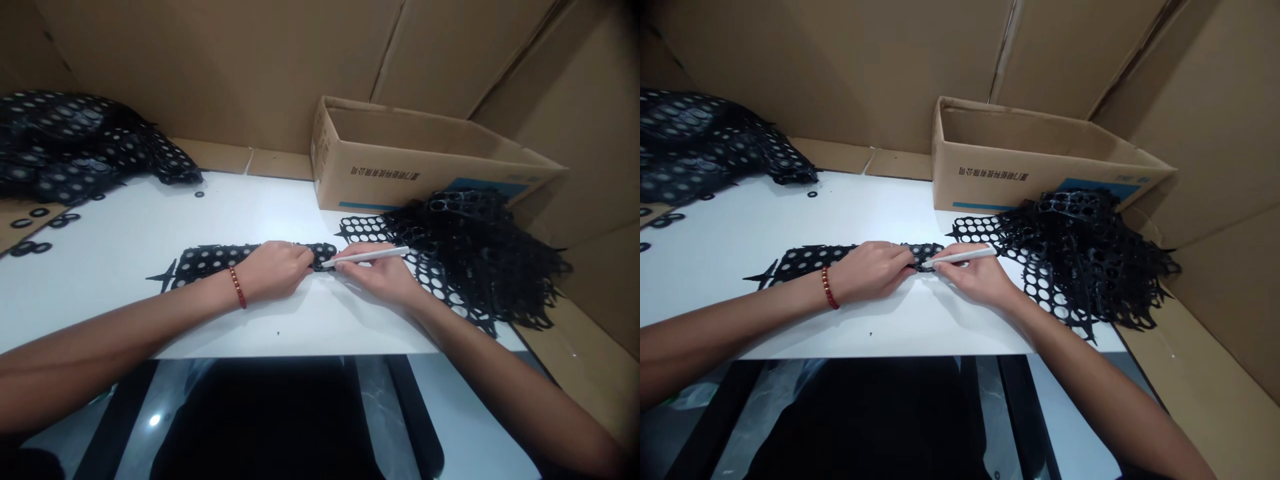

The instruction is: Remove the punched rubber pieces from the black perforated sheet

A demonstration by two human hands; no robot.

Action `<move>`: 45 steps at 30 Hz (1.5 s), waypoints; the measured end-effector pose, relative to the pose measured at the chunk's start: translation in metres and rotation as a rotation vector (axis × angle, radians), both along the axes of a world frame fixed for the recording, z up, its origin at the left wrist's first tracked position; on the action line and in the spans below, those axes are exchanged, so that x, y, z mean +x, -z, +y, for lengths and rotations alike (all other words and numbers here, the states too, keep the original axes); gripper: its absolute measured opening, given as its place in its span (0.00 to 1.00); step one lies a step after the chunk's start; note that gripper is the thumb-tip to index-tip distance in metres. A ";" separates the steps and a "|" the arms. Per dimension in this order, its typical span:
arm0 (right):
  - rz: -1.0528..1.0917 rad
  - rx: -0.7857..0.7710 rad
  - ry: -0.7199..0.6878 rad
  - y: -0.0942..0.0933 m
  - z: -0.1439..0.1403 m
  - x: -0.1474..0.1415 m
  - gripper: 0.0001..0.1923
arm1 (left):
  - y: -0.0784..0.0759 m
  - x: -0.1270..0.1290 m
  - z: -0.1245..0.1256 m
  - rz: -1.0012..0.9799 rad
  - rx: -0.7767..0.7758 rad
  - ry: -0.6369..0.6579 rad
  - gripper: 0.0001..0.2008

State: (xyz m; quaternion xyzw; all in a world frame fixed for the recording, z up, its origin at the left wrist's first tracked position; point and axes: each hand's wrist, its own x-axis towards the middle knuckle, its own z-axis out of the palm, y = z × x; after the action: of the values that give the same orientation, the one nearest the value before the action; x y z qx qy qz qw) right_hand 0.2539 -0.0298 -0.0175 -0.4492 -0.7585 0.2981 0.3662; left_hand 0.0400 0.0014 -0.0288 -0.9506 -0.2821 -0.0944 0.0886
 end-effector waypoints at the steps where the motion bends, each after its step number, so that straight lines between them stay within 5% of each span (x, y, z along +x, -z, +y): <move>1: 0.000 0.004 0.000 0.001 0.000 0.000 0.09 | 0.000 0.000 0.000 0.000 0.003 0.003 0.12; 17: -0.211 0.212 -0.097 0.001 0.000 -0.008 0.08 | 0.002 -0.001 0.003 0.017 0.123 0.062 0.12; 25: 0.002 -0.228 0.051 -0.006 0.003 0.000 0.07 | -0.004 0.001 -0.002 0.057 0.005 -0.004 0.12; 37: 0.169 -0.251 0.108 -0.001 -0.005 0.013 0.09 | -0.008 0.012 0.001 0.102 -0.033 0.002 0.18; 45: 0.082 -0.227 0.154 0.001 -0.004 0.016 0.08 | -0.007 0.012 0.003 0.095 -0.029 0.016 0.16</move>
State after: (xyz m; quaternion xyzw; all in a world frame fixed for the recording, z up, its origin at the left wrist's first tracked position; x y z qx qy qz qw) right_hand 0.2704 -0.0338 -0.0181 -0.5322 -0.6675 0.3709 0.3656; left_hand 0.0524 0.0046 -0.0222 -0.9574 -0.2714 -0.0457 0.0875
